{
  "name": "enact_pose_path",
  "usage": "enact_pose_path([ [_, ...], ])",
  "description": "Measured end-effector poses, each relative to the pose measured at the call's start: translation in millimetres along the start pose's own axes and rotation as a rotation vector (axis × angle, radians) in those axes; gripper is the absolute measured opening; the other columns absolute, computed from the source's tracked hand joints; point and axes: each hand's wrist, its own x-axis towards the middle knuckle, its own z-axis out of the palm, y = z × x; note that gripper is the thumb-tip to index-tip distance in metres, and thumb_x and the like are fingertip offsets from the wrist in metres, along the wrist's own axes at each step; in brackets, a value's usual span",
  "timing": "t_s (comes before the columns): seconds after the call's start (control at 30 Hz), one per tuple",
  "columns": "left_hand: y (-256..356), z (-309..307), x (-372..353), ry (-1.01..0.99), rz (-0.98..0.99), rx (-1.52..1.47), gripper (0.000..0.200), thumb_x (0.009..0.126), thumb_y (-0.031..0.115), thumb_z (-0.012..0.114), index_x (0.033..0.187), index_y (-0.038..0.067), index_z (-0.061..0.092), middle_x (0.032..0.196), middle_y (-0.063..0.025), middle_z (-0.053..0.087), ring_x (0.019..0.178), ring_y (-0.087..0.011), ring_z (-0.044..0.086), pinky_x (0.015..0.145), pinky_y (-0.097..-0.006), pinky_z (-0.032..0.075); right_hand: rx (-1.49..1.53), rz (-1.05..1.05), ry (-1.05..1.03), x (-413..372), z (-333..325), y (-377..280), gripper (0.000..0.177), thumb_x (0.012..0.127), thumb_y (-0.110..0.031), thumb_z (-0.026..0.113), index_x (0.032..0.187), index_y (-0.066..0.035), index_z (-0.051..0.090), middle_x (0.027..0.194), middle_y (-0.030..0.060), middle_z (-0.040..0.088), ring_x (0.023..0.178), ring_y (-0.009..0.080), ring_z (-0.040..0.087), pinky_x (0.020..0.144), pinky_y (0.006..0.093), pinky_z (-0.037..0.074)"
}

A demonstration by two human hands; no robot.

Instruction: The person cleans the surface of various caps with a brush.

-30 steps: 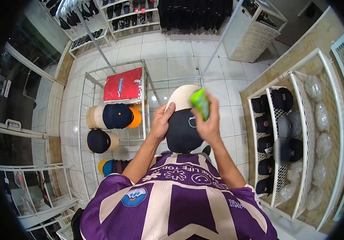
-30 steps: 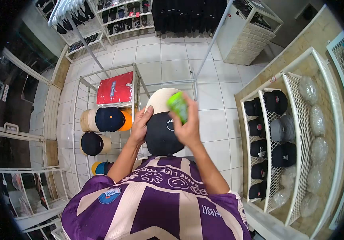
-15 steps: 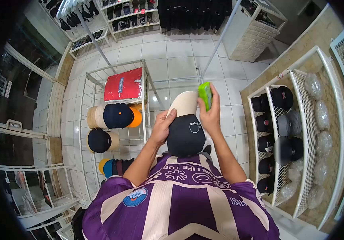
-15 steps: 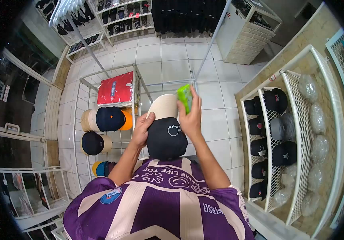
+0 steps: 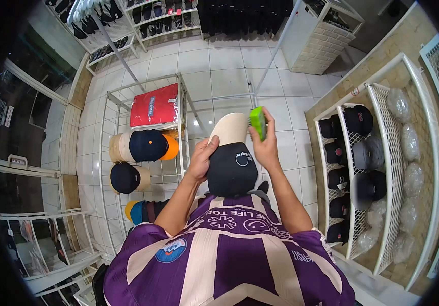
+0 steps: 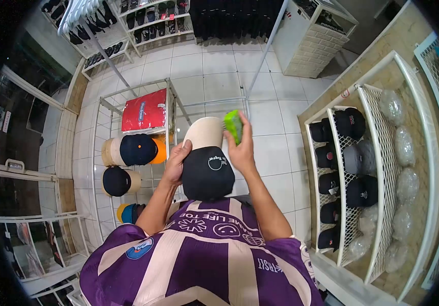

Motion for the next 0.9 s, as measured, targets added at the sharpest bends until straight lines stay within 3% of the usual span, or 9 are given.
enact_pose_path([
  [0.13,4.4,16.8,1.5,0.108,0.064,0.016,0.043,0.108,0.035,0.053,0.128,-0.002,0.063,0.114,-0.0112,0.073,0.096,-0.0155,0.072,0.083,-0.0285,0.059,0.229,0.032,0.048,-13.9,-2.1,-15.4,0.061,0.097,-0.008,0.066,0.151,0.002,0.038,0.147,0.0209,0.048,0.137,0.0319,0.047,0.115,0.0391,0.037],
  [0.17,3.1,15.5,-2.0,0.121,0.059,0.011,0.043,0.108,0.035,0.053,0.128,-0.002,0.063,0.114,-0.0112,0.073,0.096,-0.0155,0.072,0.083,-0.0285,0.059,0.031,-0.061,-0.03,-17.4,-4.9,-22.4,0.064,0.097,-0.008,0.066,0.152,0.003,0.035,0.146,0.0215,0.048,0.136,0.0311,0.047,0.114,0.0383,0.037],
  [0.27,3.0,9.1,1.1,0.005,0.021,-0.047,0.045,0.108,0.037,0.052,0.13,-0.002,0.061,0.115,-0.0119,0.072,0.097,-0.0165,0.072,0.084,-0.0291,0.059,0.018,-0.097,-0.047,-12.2,-5.4,-18.4,0.065,0.098,-0.008,0.066,0.153,0.002,0.033,0.146,0.0204,0.048,0.136,0.0303,0.048,0.114,0.0385,0.037],
  [0.4,0.7,16.6,-1.7,0.019,-0.024,-0.038,0.047,0.108,0.038,0.051,0.131,-0.002,0.06,0.116,-0.0121,0.072,0.098,-0.017,0.072,0.084,-0.0299,0.06,0.212,0.177,0.067,-6.5,-7.0,-6.0,0.065,0.098,-0.007,0.064,0.154,0.0,0.032,0.148,0.0198,0.047,0.136,0.0306,0.048,0.115,0.0397,0.036],
  [0.47,3.6,18.6,0.7,0.073,0.007,-0.061,0.047,0.108,0.038,0.05,0.132,-0.002,0.059,0.115,-0.0122,0.072,0.098,-0.0171,0.072,0.084,-0.0301,0.06,0.071,0.061,0.072,-15.9,-10.0,-9.6,0.065,0.097,-0.006,0.064,0.154,-0.001,0.033,0.147,0.0196,0.048,0.135,0.0311,0.048,0.114,0.0406,0.037],
  [0.53,1.3,12.5,1.9,0.073,0.026,-0.041,0.047,0.109,0.038,0.05,0.132,-0.002,0.059,0.115,-0.0126,0.072,0.098,-0.0174,0.072,0.084,-0.0303,0.06,-0.195,-0.18,-0.206,-19.9,-14.6,-39.1,0.063,0.097,-0.007,0.065,0.153,-0.002,0.036,0.145,0.0201,0.049,0.135,0.0322,0.048,0.114,0.0412,0.037],
  [0.7,2.3,14.2,-1.2,-0.008,-0.045,-0.061,0.047,0.109,0.038,0.05,0.132,-0.002,0.059,0.116,-0.0128,0.072,0.098,-0.0175,0.073,0.084,-0.0301,0.06,0.137,0.1,0.056,-0.9,-9.1,-0.4,0.066,0.093,-0.004,0.069,0.151,-0.001,0.038,0.142,0.0209,0.051,0.136,0.0326,0.048,0.113,0.0402,0.038],
  [0.87,7.8,9.5,3.1,0.093,0.012,-0.058,0.046,0.108,0.038,0.051,0.131,-0.002,0.06,0.115,-0.0128,0.072,0.097,-0.0173,0.073,0.084,-0.0298,0.06,-0.102,-0.126,-0.201,-19.3,-13.3,-35.2,0.07,0.093,-0.006,0.07,0.153,-0.001,0.036,0.146,0.0179,0.049,0.138,0.028,0.045,0.117,0.039,0.034],
  [0.9,7.1,5.8,1.5,0.029,-0.033,-0.058,0.047,0.108,0.038,0.051,0.131,-0.002,0.06,0.115,-0.0128,0.072,0.097,-0.0171,0.073,0.085,-0.0298,0.06,0.012,-0.077,-0.141,-16.3,-10.6,-24.4,0.069,0.093,-0.006,0.07,0.153,-0.001,0.036,0.145,0.0176,0.049,0.137,0.0278,0.046,0.116,0.0394,0.035],
])
